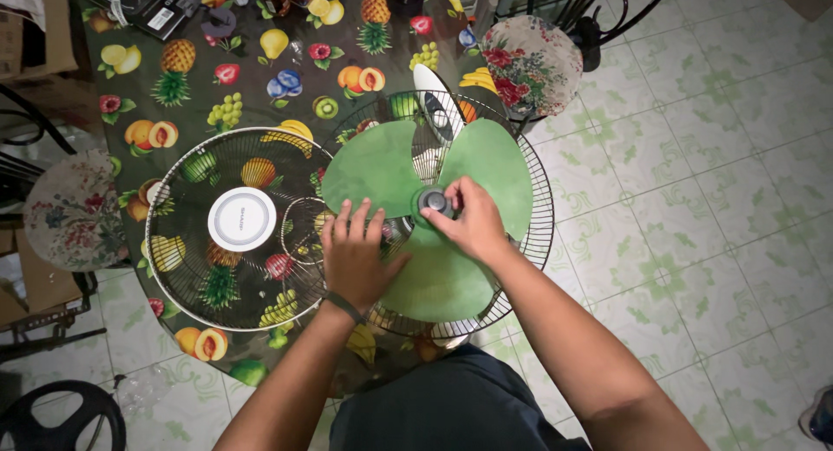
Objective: The person disassembles an electric fan by removing the front grille, detaching the fan blades, and unscrewing the central hub. The components are placed on the table, and the person continues to remove the rear grille and motor housing.
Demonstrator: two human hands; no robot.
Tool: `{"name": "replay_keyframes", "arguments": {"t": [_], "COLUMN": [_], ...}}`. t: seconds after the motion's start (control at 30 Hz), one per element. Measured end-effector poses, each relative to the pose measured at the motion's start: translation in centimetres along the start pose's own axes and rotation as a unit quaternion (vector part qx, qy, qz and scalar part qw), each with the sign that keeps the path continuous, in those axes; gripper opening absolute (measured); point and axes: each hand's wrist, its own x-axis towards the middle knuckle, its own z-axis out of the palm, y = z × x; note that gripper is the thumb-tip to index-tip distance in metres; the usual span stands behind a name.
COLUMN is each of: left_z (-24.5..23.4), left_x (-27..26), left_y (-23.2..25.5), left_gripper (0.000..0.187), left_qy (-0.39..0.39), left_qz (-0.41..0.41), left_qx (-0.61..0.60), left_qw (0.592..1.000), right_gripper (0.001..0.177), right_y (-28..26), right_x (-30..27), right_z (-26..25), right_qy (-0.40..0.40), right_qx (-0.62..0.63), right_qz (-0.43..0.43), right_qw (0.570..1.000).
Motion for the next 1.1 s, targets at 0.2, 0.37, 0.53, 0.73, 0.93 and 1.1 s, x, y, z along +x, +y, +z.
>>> {"name": "replay_keyframes", "arguments": {"t": [0.2,0.37,0.53,0.73,0.93,1.1], "left_z": [0.1,0.3,0.4,0.5,0.4,0.3], "left_x": [-0.2,-0.2,-0.2,-0.3,-0.2,-0.2], "left_y": [-0.1,-0.2,-0.4,-0.3,-0.2,-0.3], "left_gripper": [0.083,0.083,0.084,0.084,0.084,0.085], "left_qy": [0.011,0.013,0.020,0.022,0.014,0.010], "left_qz": [0.008,0.009,0.013,0.013,0.009,0.009], "left_qx": [-0.002,-0.004,-0.006,-0.006,-0.009,-0.006], "left_qw": [1.000,1.000,1.000,1.000,1.000,1.000], "right_gripper": [0.038,0.047,0.051,0.038,0.035,0.036], "right_y": [0.1,-0.8,-1.6,-1.3,-1.3,-2.0], "right_x": [0.2,0.6,0.7,0.9,0.6,-0.3], "right_z": [-1.1,-0.9,-1.1,-1.8,-2.1,-1.3], "right_qy": [-0.023,-0.020,-0.021,-0.059,-0.037,-0.019], "right_qx": [0.047,-0.052,-0.024,-0.009,0.004,0.106], "right_qz": [-0.147,-0.012,-0.075,-0.089,-0.109,-0.122], "right_qw": [0.988,0.998,0.997,0.994,0.993,0.987]}}
